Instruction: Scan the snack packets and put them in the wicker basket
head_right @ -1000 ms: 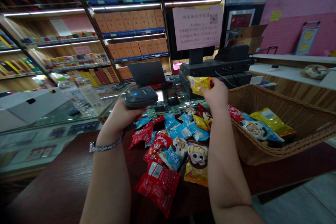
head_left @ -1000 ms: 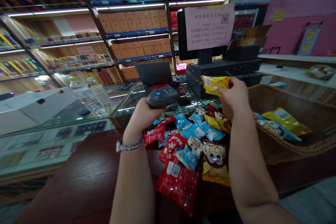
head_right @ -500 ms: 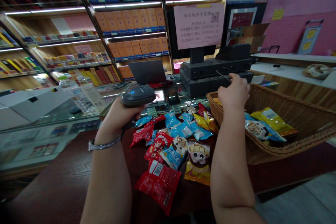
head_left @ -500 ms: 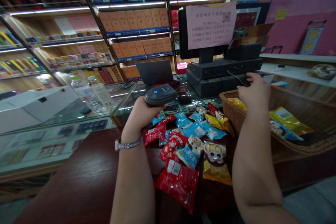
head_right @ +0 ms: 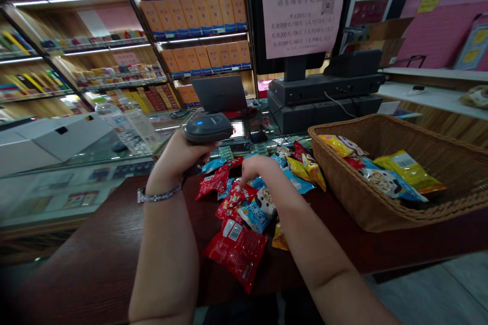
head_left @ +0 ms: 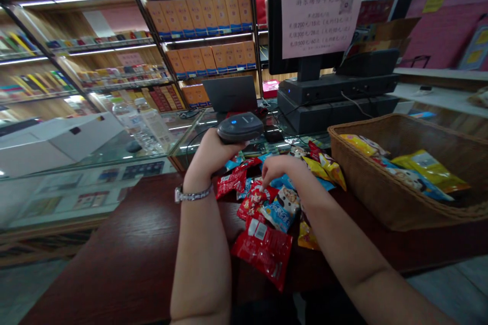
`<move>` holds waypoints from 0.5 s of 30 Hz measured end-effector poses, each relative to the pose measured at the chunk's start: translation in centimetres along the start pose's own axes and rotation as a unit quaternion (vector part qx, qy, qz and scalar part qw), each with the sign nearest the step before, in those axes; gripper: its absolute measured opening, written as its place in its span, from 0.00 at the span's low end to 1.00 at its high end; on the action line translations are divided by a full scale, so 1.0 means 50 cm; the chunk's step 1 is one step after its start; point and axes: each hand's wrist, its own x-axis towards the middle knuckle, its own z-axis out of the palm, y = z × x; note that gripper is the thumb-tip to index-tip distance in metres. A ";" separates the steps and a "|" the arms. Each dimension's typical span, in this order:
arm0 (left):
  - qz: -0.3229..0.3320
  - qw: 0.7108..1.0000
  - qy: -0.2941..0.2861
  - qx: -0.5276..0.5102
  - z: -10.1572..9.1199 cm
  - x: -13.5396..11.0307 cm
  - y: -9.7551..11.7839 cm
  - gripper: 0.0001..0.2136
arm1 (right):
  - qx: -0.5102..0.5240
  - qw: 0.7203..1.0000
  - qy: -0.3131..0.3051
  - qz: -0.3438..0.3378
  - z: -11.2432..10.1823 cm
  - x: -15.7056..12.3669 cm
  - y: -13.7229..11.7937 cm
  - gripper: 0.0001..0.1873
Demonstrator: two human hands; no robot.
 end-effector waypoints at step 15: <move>0.010 1.000 0.000 0.003 -0.010 0.002 -0.014 0.09 | 0.147 0.982 0.119 -0.027 -0.012 -0.016 0.030 0.10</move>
